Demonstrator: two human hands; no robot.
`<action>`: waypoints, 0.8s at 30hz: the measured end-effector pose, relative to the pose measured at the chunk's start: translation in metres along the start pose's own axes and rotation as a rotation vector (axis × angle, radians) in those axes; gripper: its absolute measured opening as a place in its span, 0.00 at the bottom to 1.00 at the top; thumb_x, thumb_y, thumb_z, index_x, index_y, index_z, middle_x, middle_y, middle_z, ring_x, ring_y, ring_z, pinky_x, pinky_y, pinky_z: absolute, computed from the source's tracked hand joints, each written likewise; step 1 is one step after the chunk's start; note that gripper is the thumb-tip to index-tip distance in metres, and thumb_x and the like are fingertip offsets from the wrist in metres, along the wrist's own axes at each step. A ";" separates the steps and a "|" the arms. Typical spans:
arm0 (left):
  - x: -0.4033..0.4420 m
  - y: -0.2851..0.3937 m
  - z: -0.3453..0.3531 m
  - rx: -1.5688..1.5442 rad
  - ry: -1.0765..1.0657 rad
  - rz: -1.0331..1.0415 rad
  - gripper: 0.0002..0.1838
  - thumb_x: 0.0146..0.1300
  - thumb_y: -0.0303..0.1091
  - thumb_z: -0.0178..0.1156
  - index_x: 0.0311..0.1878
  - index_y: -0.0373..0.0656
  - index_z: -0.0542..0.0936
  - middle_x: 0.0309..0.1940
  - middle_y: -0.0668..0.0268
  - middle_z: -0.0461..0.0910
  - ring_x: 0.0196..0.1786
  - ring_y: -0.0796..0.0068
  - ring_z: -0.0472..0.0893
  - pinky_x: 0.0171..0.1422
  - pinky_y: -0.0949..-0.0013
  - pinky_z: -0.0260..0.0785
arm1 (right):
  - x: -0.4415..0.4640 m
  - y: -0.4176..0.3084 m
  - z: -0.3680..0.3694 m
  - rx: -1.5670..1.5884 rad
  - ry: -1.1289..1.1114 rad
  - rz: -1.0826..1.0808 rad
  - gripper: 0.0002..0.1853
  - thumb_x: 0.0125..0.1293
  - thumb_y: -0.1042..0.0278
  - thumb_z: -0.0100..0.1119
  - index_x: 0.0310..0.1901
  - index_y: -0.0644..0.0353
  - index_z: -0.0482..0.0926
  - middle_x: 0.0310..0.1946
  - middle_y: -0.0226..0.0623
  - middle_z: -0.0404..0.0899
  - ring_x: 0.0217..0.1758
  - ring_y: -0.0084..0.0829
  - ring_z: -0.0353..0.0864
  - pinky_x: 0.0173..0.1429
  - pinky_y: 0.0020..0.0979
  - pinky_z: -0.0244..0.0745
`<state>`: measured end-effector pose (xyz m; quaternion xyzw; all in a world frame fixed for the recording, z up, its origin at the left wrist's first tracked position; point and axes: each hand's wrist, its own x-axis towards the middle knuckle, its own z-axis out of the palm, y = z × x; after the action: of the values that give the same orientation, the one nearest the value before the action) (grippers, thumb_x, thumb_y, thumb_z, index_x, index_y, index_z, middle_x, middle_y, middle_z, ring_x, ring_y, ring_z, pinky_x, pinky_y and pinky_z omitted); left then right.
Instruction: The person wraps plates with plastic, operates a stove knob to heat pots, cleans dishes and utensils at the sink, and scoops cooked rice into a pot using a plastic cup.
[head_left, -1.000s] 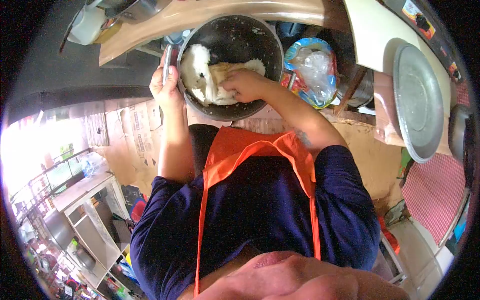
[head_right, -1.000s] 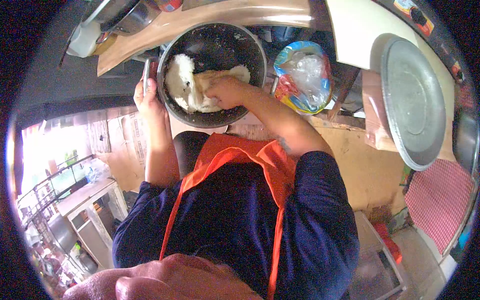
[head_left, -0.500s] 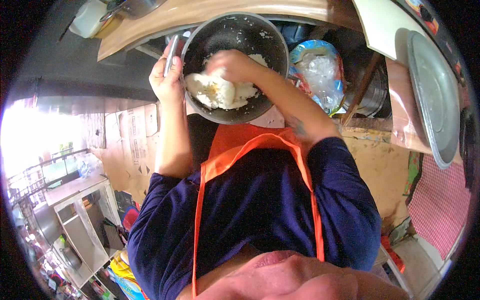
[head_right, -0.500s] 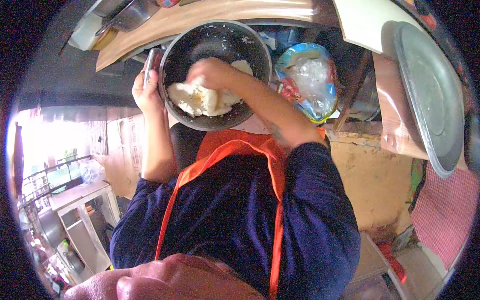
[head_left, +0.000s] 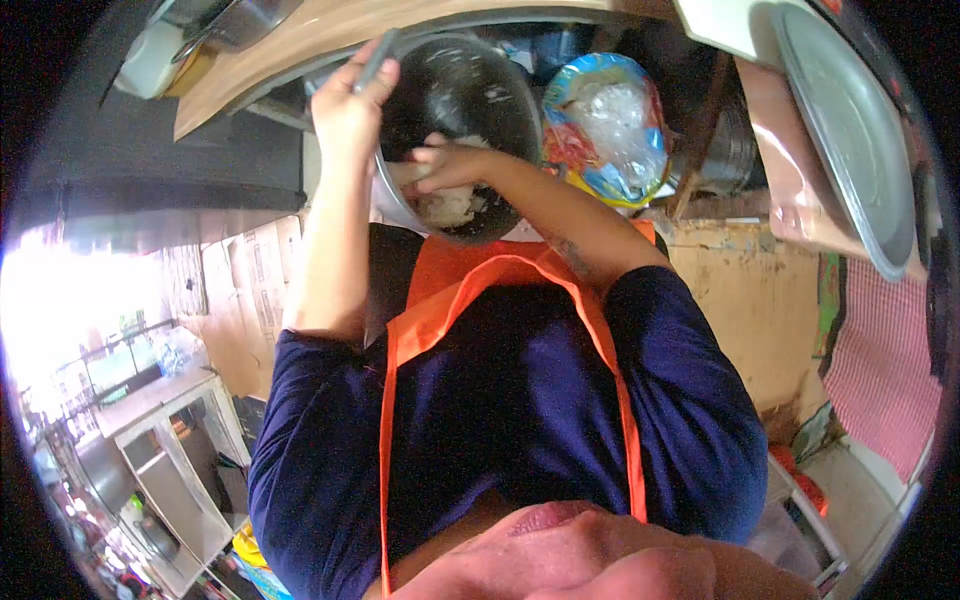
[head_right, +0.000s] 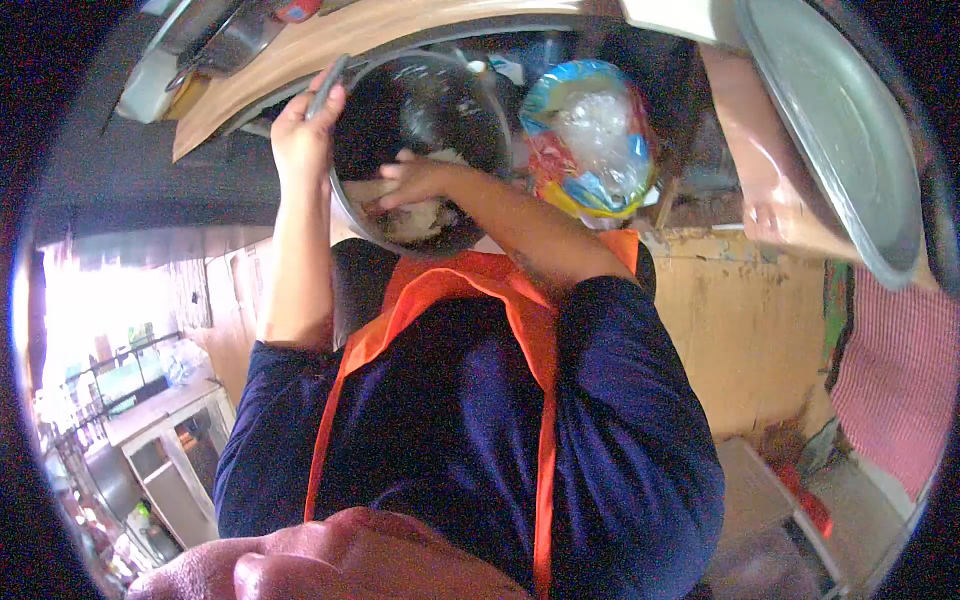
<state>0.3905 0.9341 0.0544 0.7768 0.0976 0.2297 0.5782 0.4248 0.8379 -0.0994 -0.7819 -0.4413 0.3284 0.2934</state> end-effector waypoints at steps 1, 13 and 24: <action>0.004 -0.005 0.004 -0.161 -0.049 -0.147 0.17 0.47 0.30 0.63 0.43 0.38 0.77 0.41 0.61 0.77 0.43 0.75 0.74 0.51 0.76 0.60 | 0.001 0.005 0.013 0.141 0.000 -0.016 0.36 0.49 0.38 0.51 0.57 0.51 0.61 0.53 0.47 0.57 0.58 0.44 0.58 0.59 0.37 0.55; -0.012 -0.037 0.057 0.080 -0.404 -0.411 0.10 0.48 0.31 0.62 0.30 0.33 0.78 0.40 0.64 0.77 0.39 0.80 0.73 0.45 0.78 0.61 | -0.046 -0.004 0.070 1.745 -0.336 0.297 0.38 0.52 0.29 0.38 0.50 0.56 0.69 0.46 0.38 0.74 0.48 0.34 0.73 0.54 0.37 0.65; 0.003 -0.048 0.035 -0.069 -0.424 -0.482 0.08 0.50 0.35 0.60 0.27 0.40 0.78 0.21 0.71 0.75 0.22 0.82 0.70 0.29 0.77 0.61 | -0.063 0.052 0.055 2.163 0.185 -0.112 0.25 0.59 0.41 0.37 0.47 0.50 0.72 0.46 0.34 0.74 0.49 0.37 0.72 0.56 0.43 0.62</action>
<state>0.4150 0.9210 0.0021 0.7418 0.1483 -0.0779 0.6493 0.3834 0.7689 -0.1563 -0.1100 0.0701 0.4693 0.8733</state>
